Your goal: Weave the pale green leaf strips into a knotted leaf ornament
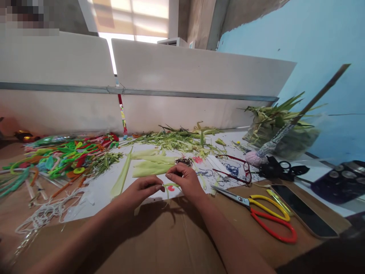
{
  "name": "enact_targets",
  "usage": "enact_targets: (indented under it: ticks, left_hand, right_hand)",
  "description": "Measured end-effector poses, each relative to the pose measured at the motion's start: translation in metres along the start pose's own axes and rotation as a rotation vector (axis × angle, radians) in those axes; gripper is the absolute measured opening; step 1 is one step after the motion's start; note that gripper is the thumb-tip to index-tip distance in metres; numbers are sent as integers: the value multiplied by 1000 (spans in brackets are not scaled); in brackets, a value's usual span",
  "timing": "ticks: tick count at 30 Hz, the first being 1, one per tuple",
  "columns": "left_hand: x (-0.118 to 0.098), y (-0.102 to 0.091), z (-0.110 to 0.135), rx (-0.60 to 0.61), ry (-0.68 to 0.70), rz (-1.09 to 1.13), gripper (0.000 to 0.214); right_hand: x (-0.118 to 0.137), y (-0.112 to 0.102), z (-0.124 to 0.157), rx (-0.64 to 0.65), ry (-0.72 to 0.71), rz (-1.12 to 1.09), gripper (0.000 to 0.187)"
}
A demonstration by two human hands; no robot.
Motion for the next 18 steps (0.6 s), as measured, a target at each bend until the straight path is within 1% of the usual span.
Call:
enact_targets:
  ticks: [3, 5, 6, 9, 12, 15, 17, 18]
  left_hand:
    - [11, -8, 2, -124, -80, 251, 30]
    - [20, -13, 4, -224, -118, 310, 30]
    - [24, -16, 4, -270, -129, 297, 28]
    - [30, -21, 4, -366, -149, 127, 22]
    - [26, -19, 3, -386, -169, -162, 23]
    - [18, -11, 3, -336, -186, -486, 25]
    - [16, -4, 2, -269, -176, -626, 25]
    - [15, -1, 2, -226, -161, -661, 25]
  right_hand:
    - [-12, 9, -2, 45, 39, -99, 13]
    - [-11, 17, -1, 75, 30, -74, 13]
    - [-8, 21, 0, 86, 16, -37, 13]
    - [6, 30, 4, 91, -59, 108, 13]
    - [16, 35, 8, 100, -112, 202, 12]
    - [20, 33, 9, 92, -144, 259, 13]
    - [22, 28, 9, 86, -154, 290, 14]
    - [22, 25, 8, 86, -151, 298, 15]
Point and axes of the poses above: each hand's wrist, its own z-axis away from the middle knuckle, its own y-axis out of the palm, x = y × z, the point moved 8 cm from there along -z, towards the middle knuckle, and after that the axes turned 12 degrees about x, right-handed, at the moved point
